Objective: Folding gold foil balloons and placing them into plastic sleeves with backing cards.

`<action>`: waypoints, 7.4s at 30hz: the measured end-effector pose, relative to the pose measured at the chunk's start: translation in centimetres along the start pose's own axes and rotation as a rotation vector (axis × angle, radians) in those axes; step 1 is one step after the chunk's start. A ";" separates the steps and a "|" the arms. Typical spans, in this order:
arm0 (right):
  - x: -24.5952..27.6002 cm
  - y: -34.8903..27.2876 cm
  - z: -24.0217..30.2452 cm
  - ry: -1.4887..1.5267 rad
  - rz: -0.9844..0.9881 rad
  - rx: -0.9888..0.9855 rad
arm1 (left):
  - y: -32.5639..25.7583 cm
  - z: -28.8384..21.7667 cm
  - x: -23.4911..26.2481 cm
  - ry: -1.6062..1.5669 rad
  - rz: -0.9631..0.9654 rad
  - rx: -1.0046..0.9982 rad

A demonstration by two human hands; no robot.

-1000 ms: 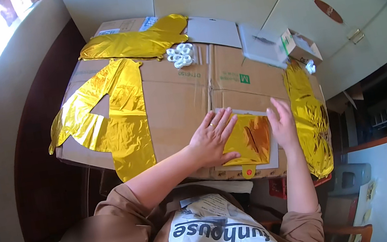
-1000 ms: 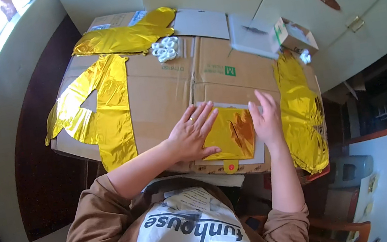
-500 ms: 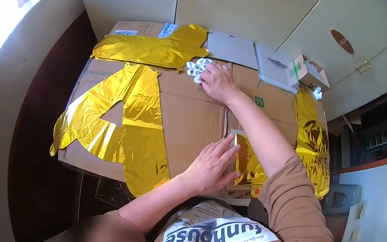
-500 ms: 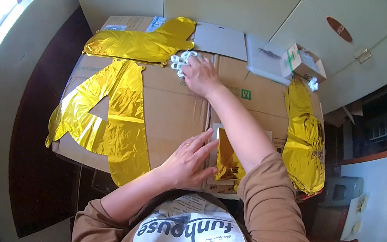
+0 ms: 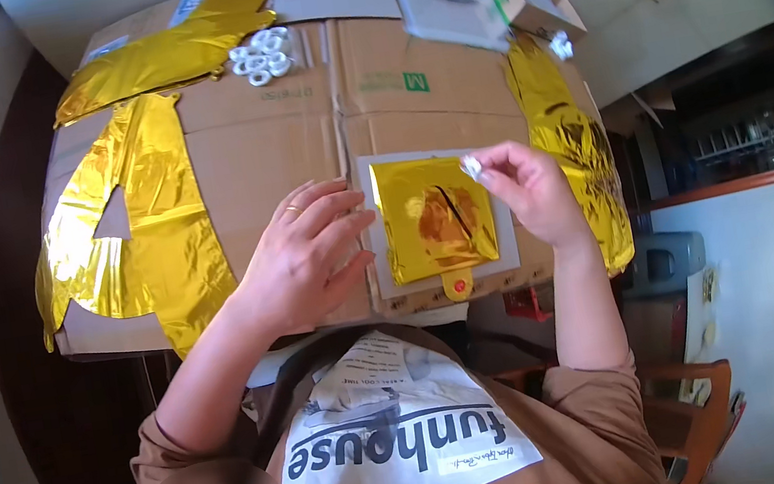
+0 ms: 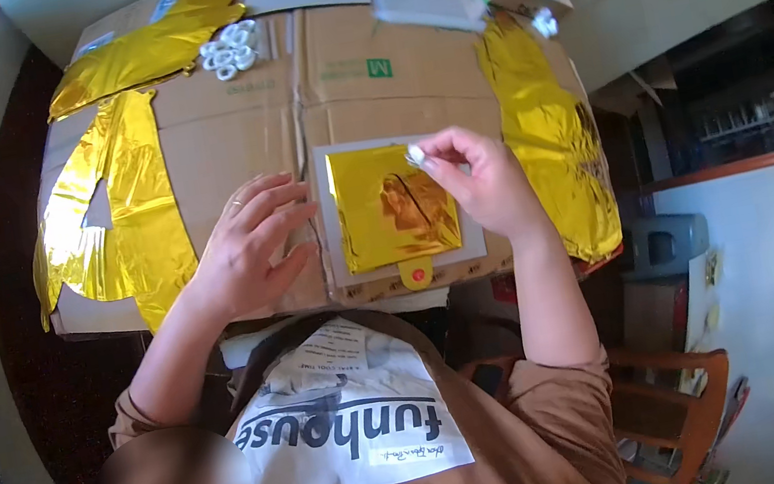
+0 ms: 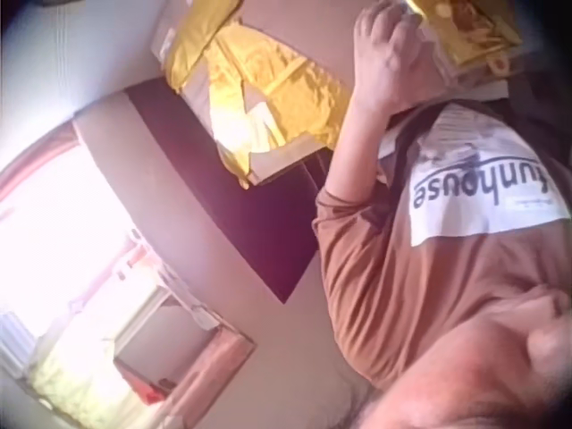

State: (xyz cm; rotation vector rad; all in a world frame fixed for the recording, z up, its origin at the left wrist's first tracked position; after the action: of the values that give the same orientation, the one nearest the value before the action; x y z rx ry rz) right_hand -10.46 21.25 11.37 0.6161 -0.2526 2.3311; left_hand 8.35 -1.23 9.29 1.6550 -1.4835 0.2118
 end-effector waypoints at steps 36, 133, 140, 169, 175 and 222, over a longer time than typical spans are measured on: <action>-4.7 -8.4 -1.5 -0.618 -0.149 0.281 | 4.1 2.3 -6.4 -0.162 0.088 0.258; -3.9 -11.0 0.8 -0.670 -0.429 0.418 | 4.1 2.8 -6.3 0.179 0.231 -0.280; -0.5 0.4 -4.3 -0.813 -0.323 0.403 | 5.1 3.3 -3.8 -0.087 0.124 -0.052; -2.9 -2.8 -7.3 -0.889 -0.039 0.193 | 3.3 3.9 -4.6 0.074 0.316 0.047; -1.8 -4.8 -4.1 -0.917 -0.208 0.409 | 2.4 3.8 -3.5 0.014 0.249 0.055; -4.3 -2.5 -0.6 -0.897 -0.256 0.503 | -1.2 -2.4 -8.7 0.319 -0.047 -0.094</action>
State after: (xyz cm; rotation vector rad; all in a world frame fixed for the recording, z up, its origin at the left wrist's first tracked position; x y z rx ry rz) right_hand -6.19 20.77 8.70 1.8097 0.0283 1.7281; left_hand 7.99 6.59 4.59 1.4997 -1.1957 0.3574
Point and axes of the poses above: each hand's wrist, its own y-axis towards the middle knuckle, its own x-axis out of the back of the hand, z = x × y, the point moved 3 cm from there along y, towards the middle knuckle, and after that the axes turned 8 degrees about -y, right-handed, at the moved point
